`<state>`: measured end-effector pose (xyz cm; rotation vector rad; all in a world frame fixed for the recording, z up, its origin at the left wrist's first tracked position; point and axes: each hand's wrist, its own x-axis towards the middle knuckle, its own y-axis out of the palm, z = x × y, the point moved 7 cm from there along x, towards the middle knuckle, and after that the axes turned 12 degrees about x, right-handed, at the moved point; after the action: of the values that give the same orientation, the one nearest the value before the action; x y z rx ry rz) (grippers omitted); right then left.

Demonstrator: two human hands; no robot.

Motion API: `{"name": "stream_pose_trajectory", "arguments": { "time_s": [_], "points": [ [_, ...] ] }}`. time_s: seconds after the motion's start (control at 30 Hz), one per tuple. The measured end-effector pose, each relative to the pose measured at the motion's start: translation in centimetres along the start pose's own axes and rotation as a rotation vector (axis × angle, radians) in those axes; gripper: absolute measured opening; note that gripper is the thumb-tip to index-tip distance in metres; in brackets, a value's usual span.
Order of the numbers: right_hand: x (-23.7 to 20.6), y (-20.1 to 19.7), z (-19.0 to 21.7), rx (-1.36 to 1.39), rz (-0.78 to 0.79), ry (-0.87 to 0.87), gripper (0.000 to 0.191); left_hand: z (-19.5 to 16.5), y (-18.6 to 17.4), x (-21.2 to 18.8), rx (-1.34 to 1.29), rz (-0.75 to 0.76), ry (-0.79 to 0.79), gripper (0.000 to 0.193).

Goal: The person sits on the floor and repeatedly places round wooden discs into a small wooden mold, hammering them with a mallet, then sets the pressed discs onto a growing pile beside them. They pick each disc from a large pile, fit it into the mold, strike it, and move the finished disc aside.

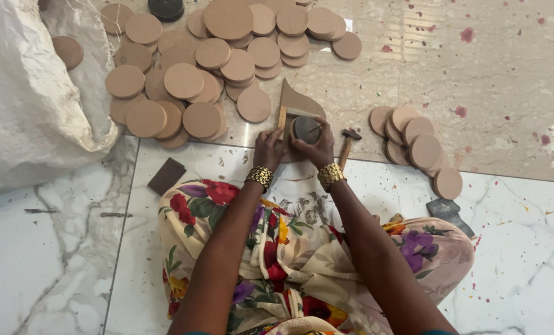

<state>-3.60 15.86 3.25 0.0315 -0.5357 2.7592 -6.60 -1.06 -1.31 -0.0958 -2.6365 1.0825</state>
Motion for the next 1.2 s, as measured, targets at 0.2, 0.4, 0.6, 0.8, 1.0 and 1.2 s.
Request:
{"name": "stream_pose_trajectory", "arguments": {
  "time_s": [0.2,0.4,0.6,0.8,1.0,1.2],
  "points": [
    [-3.3,-1.9,-2.4,0.253,0.034,0.071,0.101,-0.2,3.0,0.1,-0.518,0.164,-0.225,0.041],
    [-4.5,0.2,-2.7,0.307,0.152,0.018,0.121,-3.3,5.5,-2.2,-1.480,0.596,-0.402,0.083],
    [-4.7,0.4,-4.1,0.362,0.189,0.112,0.120,-3.1,5.6,-2.7,-1.430,0.684,-0.406,0.092],
    [-5.0,0.1,-4.8,0.444,0.203,0.174,0.102,-2.4,6.4,-3.1,-1.380,0.750,-0.457,0.088],
    [-4.7,-0.5,-5.3,0.716,0.154,0.274,0.079,-1.8,6.7,-2.8,-1.431,0.774,-0.536,0.091],
    [-3.8,-3.1,-3.3,0.788,0.005,0.128,0.066,-2.0,5.5,-2.5,-1.617,0.673,-0.545,0.094]
  ]
}}
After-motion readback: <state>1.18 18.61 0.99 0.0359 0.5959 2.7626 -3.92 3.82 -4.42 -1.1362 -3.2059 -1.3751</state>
